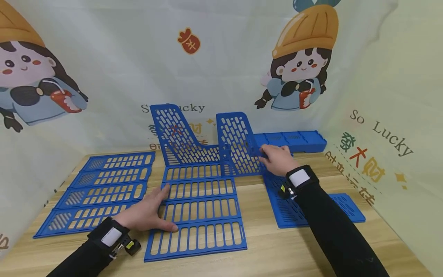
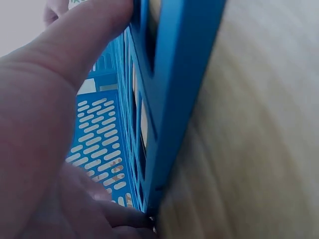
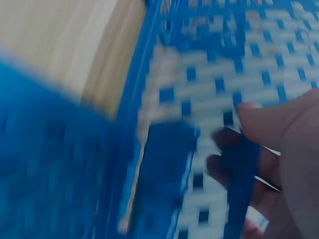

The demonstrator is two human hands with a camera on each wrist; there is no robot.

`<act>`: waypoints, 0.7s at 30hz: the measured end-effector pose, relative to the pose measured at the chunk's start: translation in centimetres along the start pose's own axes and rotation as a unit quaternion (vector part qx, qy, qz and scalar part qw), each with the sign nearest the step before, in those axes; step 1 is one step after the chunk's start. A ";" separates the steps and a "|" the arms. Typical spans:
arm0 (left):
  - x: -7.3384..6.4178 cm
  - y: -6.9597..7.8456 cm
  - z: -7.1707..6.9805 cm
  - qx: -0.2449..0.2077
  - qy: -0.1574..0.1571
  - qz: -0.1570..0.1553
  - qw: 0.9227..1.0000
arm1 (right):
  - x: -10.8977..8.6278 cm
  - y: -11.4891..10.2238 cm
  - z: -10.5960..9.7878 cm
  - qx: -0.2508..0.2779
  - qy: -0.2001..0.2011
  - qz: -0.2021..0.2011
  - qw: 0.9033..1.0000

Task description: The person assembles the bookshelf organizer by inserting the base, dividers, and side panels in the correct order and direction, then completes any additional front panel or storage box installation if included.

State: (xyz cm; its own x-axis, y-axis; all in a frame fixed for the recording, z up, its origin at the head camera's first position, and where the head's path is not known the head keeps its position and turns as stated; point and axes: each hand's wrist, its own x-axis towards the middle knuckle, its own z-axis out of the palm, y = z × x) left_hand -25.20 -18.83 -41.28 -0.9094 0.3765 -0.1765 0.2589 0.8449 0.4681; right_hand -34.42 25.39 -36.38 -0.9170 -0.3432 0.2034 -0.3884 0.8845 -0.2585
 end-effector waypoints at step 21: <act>0.0 0.0 0.1 0.054 0.020 -0.015 0.998 | 2.3 -5.0 3.6 0.007 -0.023 -0.081 0.996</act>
State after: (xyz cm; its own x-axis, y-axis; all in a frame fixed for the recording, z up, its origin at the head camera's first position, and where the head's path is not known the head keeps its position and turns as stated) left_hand -25.17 -18.84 -41.36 -0.9286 0.3375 -0.1541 0.2634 0.8922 0.3669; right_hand -34.89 19.06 -38.06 -0.8449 -0.4957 0.2011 -0.5331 0.8117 -0.2389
